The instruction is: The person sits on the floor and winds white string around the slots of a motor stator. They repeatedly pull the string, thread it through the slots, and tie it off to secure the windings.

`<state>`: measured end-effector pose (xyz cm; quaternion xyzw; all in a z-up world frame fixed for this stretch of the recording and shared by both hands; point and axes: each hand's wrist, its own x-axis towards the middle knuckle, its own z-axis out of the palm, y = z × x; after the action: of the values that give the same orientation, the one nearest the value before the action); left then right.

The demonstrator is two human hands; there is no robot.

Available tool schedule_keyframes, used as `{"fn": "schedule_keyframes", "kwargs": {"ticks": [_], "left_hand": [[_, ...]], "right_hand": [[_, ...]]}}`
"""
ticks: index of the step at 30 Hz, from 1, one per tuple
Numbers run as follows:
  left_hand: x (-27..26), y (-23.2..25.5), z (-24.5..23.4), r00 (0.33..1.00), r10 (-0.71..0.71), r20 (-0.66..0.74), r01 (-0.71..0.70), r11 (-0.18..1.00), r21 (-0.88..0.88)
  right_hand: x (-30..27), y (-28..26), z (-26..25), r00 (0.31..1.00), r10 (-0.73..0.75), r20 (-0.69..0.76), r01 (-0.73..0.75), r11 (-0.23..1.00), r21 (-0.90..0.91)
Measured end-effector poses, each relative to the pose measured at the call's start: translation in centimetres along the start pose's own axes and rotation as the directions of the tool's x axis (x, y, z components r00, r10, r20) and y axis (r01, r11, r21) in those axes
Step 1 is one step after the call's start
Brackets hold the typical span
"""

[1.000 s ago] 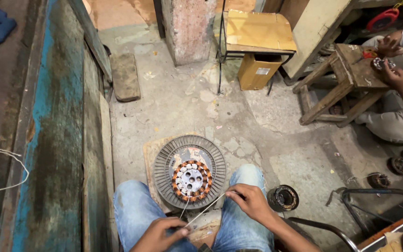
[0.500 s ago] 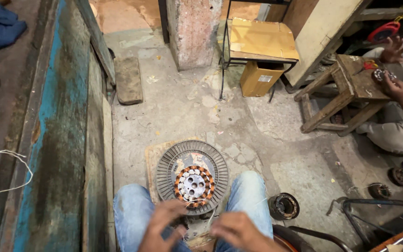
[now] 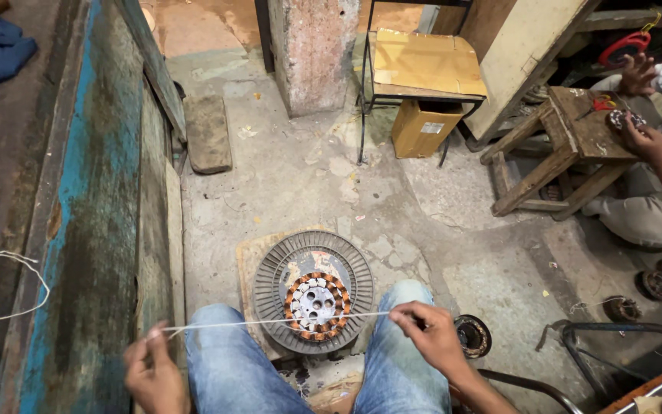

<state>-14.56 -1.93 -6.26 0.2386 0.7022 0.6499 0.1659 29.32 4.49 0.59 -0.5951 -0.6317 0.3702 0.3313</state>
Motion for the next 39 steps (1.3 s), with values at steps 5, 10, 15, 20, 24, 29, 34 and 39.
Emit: {"fn": "schedule_keyframes", "kwargs": {"ticks": [5, 10, 15, 20, 24, 29, 34, 39], "left_hand": [[-4.2, 3.3, 1.2, 0.767, 0.582, 0.269, -0.639, 0.655, 0.404], [-12.3, -0.7, 4.3, 0.099, 0.464, 0.88, -0.51, 0.783, -0.356], [-10.0, -4.3, 3.6, 0.086, 0.476, 0.875, -0.29, 0.852, -0.436], [-1.2, -0.9, -0.4, 0.941, 0.214, 0.262, -0.233, 0.971, 0.043], [-1.1, 3.5, -0.4, 0.88, 0.472, 0.063, -0.455, 0.794, 0.404], [-9.6, 3.4, 2.6, 0.436, 0.482, 0.76, -0.622, 0.772, -0.133], [-12.0, -2.8, 4.3, 0.007, 0.445, 0.896, -0.362, 0.836, -0.412], [-1.4, -2.3, 0.0, 0.954, 0.02, 0.298, 0.115, 0.897, -0.427]], "right_hand": [[-1.8, -1.6, 2.6, 0.797, -0.566, 0.21, 0.554, 0.824, 0.121], [-4.8, -3.9, 4.9, 0.56, -0.693, 0.455, 0.643, 0.709, 0.289], [-3.9, -3.0, 3.8, 0.689, -0.636, 0.348, 0.573, 0.772, 0.275], [-0.7, -1.2, 1.3, 0.917, -0.361, 0.17, 0.374, 0.926, -0.046], [-0.6, -1.8, 1.7, 0.945, -0.317, 0.084, 0.32, 0.947, -0.024], [-3.9, -4.2, 4.6, 0.63, -0.656, 0.416, 0.616, 0.748, 0.246], [-3.6, -3.4, 3.6, 0.621, -0.679, 0.391, 0.68, 0.715, 0.164], [0.7, -0.3, -0.5, 0.926, -0.36, 0.114, 0.374, 0.913, -0.16]]}}
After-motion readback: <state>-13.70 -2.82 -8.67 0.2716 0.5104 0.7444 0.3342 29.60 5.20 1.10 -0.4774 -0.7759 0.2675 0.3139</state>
